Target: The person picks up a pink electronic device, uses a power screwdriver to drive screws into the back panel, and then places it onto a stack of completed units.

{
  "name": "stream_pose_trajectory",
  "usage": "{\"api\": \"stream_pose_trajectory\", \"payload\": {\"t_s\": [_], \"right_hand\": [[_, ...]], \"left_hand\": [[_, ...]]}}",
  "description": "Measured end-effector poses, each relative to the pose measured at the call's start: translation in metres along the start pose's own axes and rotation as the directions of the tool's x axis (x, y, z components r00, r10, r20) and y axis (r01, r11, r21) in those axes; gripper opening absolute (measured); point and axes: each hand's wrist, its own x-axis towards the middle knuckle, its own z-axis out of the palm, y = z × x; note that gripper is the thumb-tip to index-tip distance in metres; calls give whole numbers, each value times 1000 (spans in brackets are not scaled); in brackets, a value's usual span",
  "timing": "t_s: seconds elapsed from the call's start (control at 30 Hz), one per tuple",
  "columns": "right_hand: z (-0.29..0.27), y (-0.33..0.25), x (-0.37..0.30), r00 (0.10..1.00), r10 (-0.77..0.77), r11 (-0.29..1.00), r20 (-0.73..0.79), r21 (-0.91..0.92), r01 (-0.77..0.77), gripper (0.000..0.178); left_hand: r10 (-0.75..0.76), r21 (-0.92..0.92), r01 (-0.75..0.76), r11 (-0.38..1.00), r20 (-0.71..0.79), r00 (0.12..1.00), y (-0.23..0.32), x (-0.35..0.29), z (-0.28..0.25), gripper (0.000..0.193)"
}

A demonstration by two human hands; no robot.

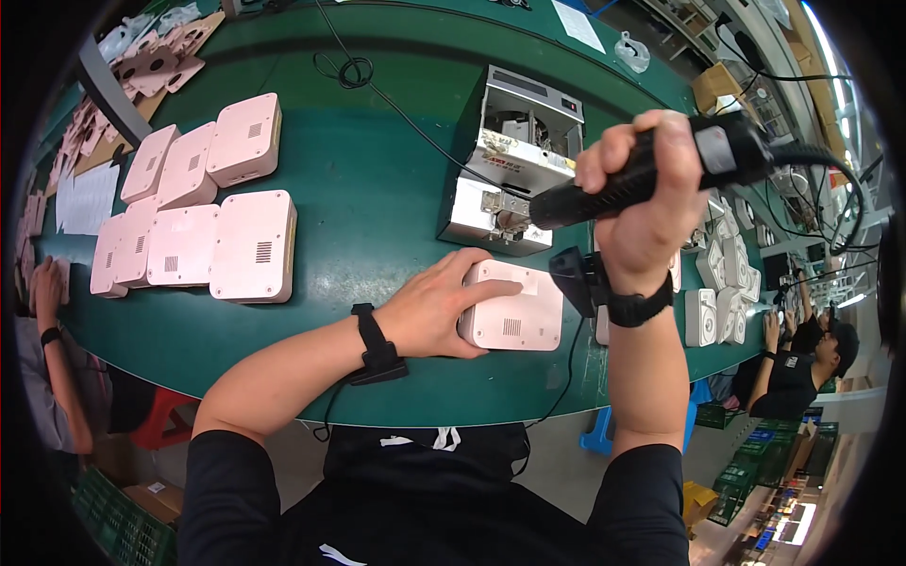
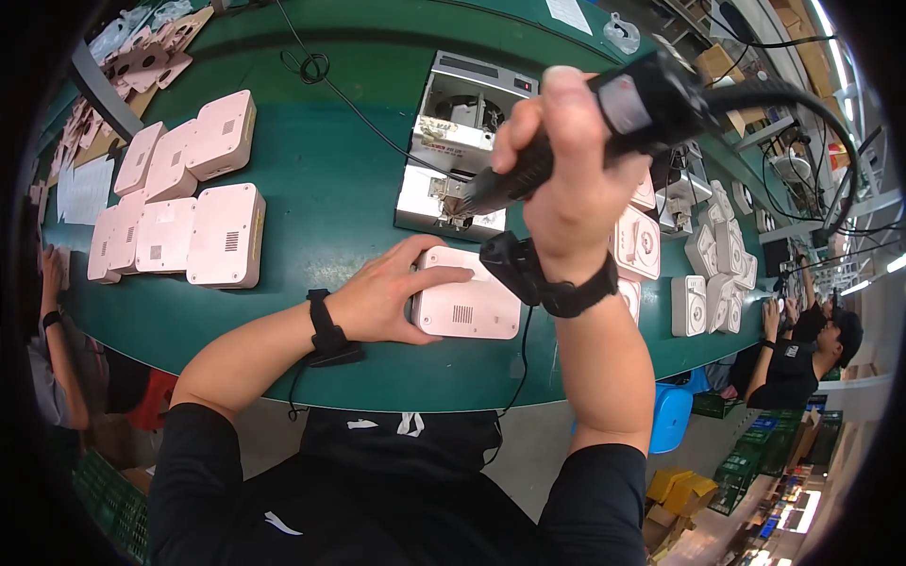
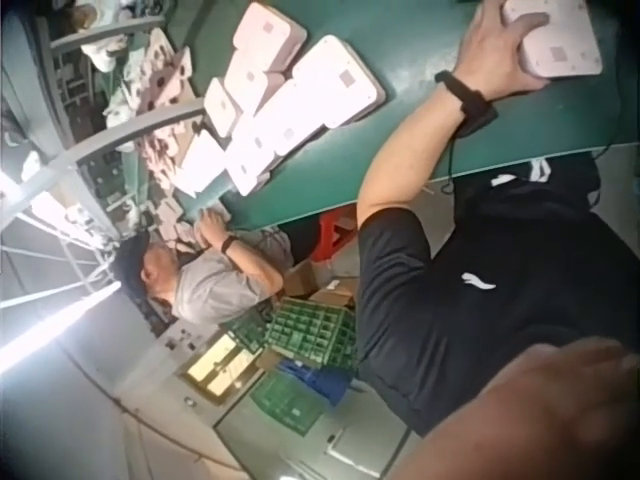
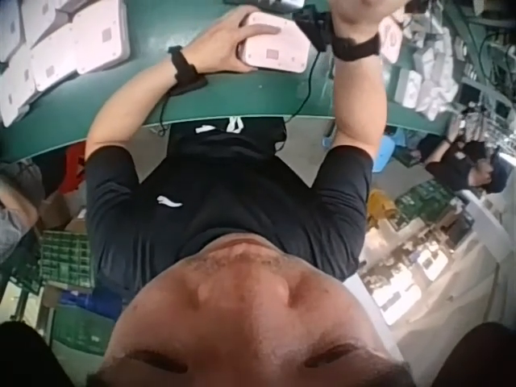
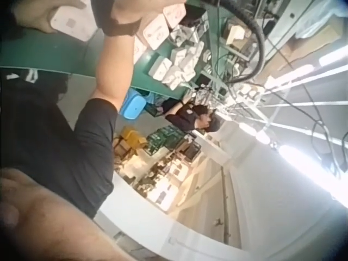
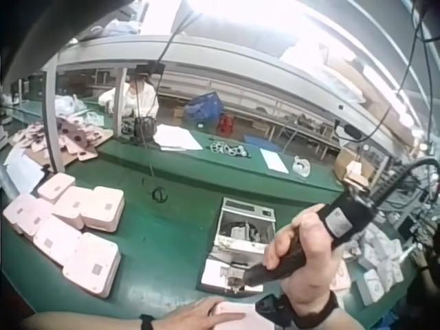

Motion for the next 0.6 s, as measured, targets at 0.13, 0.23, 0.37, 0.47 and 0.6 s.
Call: {"api": "stream_pose_trajectory", "payload": {"t_s": [0.13,0.23,0.37,0.47,0.6], "right_hand": [[1,6,-2,998,44,997,36,-64,-42,31],[-1,0,-8,994,59,998,87,-18,-58,32],[3,-11,-21,987,82,982,140,160,-104,34],[4,-13,-24,976,118,976,185,160,-149,35],[6,-9,-23,973,177,968,150,151,-200,34]], "left_hand": [[5,-6,-5,1000,15,1000,-1,0,-2,78],[32,-13,-32,999,-11,999,-5,2,0,78],[33,-7,-33,999,-22,999,-7,-1,0,79],[38,-3,-38,999,-22,999,-6,-1,0,80],[34,-2,-34,999,-24,999,-5,-1,1,80]]}}
